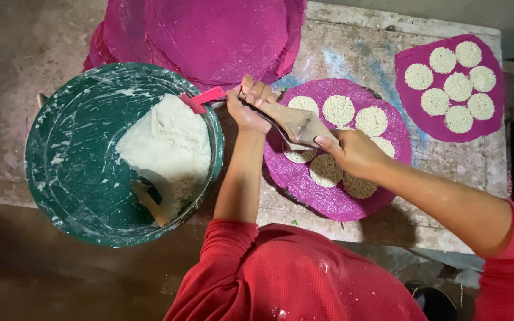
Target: The person fills a handheld press with rice dough from a green basin and squeezes it to extrude round rice crackers onto pink mats, arranging the crackers in circles. They periodically carry filled mats to a bamboo rack and reload the press with more dough.
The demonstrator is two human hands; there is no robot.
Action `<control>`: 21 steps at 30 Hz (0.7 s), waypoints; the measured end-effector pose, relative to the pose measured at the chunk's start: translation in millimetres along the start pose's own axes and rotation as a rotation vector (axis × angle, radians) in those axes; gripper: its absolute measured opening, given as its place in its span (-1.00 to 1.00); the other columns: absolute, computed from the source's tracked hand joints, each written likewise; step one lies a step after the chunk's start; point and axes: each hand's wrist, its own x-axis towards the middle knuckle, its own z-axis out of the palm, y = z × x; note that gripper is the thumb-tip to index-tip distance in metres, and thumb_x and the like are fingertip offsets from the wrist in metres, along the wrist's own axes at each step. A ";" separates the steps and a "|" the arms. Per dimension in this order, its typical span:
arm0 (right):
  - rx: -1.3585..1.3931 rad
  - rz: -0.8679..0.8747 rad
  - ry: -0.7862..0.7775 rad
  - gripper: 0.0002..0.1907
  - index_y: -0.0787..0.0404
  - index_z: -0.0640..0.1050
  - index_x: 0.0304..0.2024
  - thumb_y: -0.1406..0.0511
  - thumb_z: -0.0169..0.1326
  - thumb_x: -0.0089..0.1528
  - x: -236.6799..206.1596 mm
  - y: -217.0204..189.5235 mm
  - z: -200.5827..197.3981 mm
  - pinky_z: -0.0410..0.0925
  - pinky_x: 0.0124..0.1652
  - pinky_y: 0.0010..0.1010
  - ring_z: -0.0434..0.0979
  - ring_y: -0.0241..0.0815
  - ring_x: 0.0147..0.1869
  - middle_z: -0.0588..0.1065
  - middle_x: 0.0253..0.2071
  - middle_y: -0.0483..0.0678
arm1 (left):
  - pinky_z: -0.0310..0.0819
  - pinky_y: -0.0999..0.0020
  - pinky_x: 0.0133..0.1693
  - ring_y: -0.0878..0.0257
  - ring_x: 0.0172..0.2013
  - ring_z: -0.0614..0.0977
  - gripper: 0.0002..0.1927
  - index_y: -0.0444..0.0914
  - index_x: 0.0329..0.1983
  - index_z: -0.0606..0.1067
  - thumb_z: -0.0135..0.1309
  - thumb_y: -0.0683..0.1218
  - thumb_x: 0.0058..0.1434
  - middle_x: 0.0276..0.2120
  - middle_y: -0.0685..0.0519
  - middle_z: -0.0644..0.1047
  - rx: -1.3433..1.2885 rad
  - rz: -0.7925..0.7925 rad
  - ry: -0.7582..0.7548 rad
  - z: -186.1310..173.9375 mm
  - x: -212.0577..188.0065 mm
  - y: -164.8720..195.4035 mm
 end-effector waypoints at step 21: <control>-0.110 -0.056 0.125 -0.34 0.26 0.65 -0.17 -0.13 -0.21 0.39 10.0 28.5 -10.9 0.37 -0.26 0.01 0.49 0.10 -0.37 0.51 -0.46 0.18 | 0.18 0.31 -0.40 0.31 -0.61 0.22 -0.76 -0.06 -0.54 0.24 -0.20 0.07 0.22 -0.66 0.23 0.19 -0.008 0.066 0.102 26.4 4.7 -22.2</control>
